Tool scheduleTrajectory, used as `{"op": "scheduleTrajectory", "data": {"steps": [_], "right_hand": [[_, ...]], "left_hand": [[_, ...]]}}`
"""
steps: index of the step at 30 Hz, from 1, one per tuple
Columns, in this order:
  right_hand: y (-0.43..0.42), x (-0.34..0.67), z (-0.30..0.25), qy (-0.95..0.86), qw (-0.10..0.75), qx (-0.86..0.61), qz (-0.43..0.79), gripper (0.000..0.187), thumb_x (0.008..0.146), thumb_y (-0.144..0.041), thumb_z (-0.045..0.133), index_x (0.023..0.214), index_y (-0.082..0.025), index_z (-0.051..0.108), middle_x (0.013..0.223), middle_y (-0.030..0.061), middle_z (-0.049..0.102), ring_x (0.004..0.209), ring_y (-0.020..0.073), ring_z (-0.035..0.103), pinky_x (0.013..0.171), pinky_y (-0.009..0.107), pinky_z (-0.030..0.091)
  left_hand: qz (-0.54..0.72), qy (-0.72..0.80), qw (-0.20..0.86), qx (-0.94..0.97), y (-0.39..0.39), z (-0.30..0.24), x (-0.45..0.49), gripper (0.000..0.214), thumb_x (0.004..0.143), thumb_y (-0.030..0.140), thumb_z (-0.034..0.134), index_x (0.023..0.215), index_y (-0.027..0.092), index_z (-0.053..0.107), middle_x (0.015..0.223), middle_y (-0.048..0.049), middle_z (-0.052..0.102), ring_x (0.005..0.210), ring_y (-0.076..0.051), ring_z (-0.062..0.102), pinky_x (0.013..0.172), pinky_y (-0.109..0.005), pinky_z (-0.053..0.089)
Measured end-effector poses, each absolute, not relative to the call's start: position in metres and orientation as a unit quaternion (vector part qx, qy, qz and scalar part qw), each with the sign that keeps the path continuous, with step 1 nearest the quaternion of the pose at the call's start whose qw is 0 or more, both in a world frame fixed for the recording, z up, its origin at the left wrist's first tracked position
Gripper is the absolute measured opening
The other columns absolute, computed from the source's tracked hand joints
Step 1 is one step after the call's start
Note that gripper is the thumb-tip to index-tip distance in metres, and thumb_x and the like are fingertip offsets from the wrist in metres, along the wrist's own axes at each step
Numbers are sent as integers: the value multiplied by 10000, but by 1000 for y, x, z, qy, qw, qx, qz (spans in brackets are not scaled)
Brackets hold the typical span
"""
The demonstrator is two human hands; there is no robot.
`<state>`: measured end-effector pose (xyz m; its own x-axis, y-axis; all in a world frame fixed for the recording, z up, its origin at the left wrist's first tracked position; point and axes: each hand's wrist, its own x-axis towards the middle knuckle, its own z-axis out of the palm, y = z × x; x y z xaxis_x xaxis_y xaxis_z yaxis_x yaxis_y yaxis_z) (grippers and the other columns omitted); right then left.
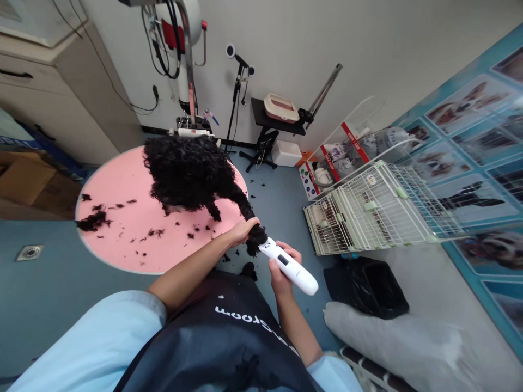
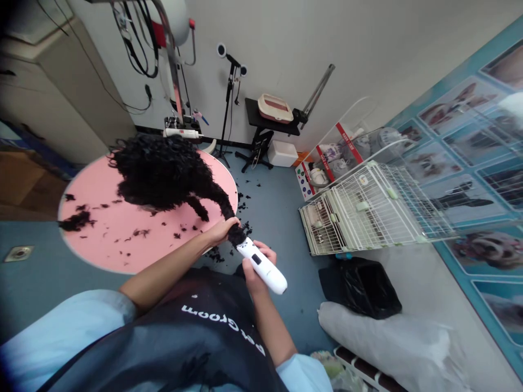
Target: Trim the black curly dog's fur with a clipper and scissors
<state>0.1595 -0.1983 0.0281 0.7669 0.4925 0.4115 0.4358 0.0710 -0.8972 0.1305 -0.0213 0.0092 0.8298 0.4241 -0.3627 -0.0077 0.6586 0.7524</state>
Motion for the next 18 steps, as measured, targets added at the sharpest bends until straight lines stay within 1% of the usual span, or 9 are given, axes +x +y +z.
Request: {"op": "scheduleTrajectory", "data": {"steps": [3,5,7,11,14,16,18], "right_hand": [[-190,159,30,-338,639,-687,72,384,771,-325,694,1057,-243,451,1190,110,619,1089,238,622,939,474,486],[-188,160,32,-360,617,-692,105,410,758,-300,712,1081,-241,466,1239,125,609,1122,245,614,956,477,477],[-189,162,33,-382,606,-689,107,415,743,-289,724,1074,-240,477,1234,122,615,1125,250,613,955,477,476],[-186,166,30,-328,658,-676,55,367,753,-314,705,1022,-236,468,1114,82,640,1030,225,633,921,467,492],[-180,168,28,-294,671,-673,105,383,750,-304,720,1028,-228,467,1126,86,647,1029,215,636,922,450,499],[-176,169,28,-276,672,-672,144,404,744,-302,730,1041,-224,468,1155,98,655,1009,211,647,864,411,530],[-173,170,27,-245,684,-668,159,400,752,-317,718,1047,-222,464,1145,96,667,884,185,667,718,334,558]], "left_hand": [[124,274,861,409,-19,11,130,178,647,322,568,598,152,547,581,2,507,544,-113,450,496,-221,358],[120,285,852,422,-17,13,129,172,645,314,557,582,155,539,567,4,494,535,-112,440,491,-223,354],[116,284,850,428,-16,12,129,169,644,309,558,579,155,540,565,4,493,538,-114,442,497,-225,360],[111,264,855,434,-14,6,130,167,642,312,559,589,154,550,570,6,503,541,-115,449,505,-227,364],[111,267,850,441,-13,5,129,178,646,322,563,594,151,554,580,3,510,546,-117,451,502,-229,354],[113,279,844,444,-12,6,127,185,647,327,568,596,150,554,580,1,505,551,-120,451,494,-230,339],[117,286,839,448,-12,7,127,178,642,320,565,592,150,549,578,2,497,552,-122,448,492,-231,336]]}}
